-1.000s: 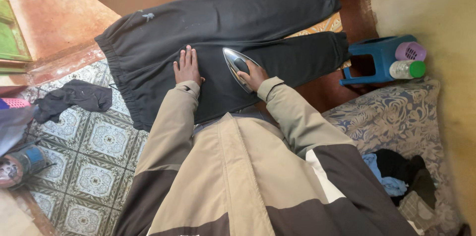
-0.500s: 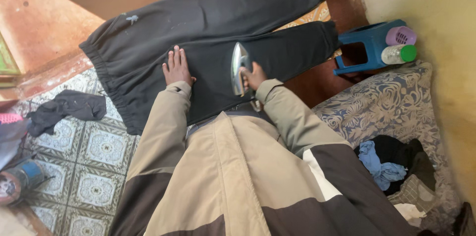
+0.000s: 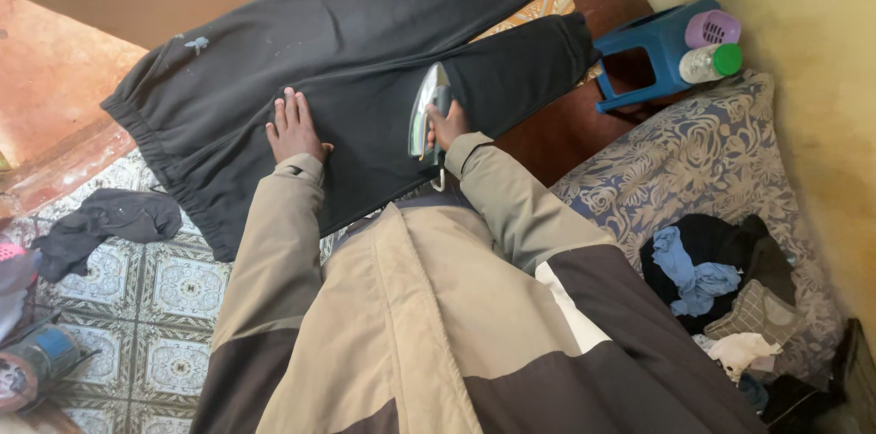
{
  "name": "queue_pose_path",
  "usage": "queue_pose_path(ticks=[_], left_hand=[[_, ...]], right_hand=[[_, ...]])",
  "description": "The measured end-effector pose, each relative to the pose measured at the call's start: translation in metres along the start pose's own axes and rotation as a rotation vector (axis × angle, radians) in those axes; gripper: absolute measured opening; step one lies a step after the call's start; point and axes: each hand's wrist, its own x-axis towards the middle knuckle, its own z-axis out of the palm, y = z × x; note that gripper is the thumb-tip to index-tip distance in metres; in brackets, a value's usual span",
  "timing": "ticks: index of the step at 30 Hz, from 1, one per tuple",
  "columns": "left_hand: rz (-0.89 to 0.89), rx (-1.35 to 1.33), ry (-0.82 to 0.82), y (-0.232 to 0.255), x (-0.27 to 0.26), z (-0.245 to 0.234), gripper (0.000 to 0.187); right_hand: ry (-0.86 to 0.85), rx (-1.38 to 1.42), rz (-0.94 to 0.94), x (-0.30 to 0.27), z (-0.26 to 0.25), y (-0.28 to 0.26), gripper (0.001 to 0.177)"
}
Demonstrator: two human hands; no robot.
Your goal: The person irons black pants on a low surface, moving an iron across the fabric and adjusting the garment by hand to press different sections.
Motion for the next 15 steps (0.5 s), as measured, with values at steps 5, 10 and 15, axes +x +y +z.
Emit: queue_pose_path(ticks=[5, 10, 15], left_hand=[[-0.003, -0.021, -0.016, 0.002, 0.003, -0.004, 0.126], [-0.005, -0.01, -0.01, 0.003, 0.002, -0.005, 0.125], [-0.022, -0.014, -0.015, 0.004, 0.001, 0.001, 0.124]], right_hand=[[-0.013, -0.172, -0.003, 0.0, -0.009, -0.012, 0.028], [0.104, 0.037, 0.032, 0.025, -0.033, -0.017, 0.028], [-0.014, 0.282, -0.037, 0.007, -0.042, -0.007, 0.036]])
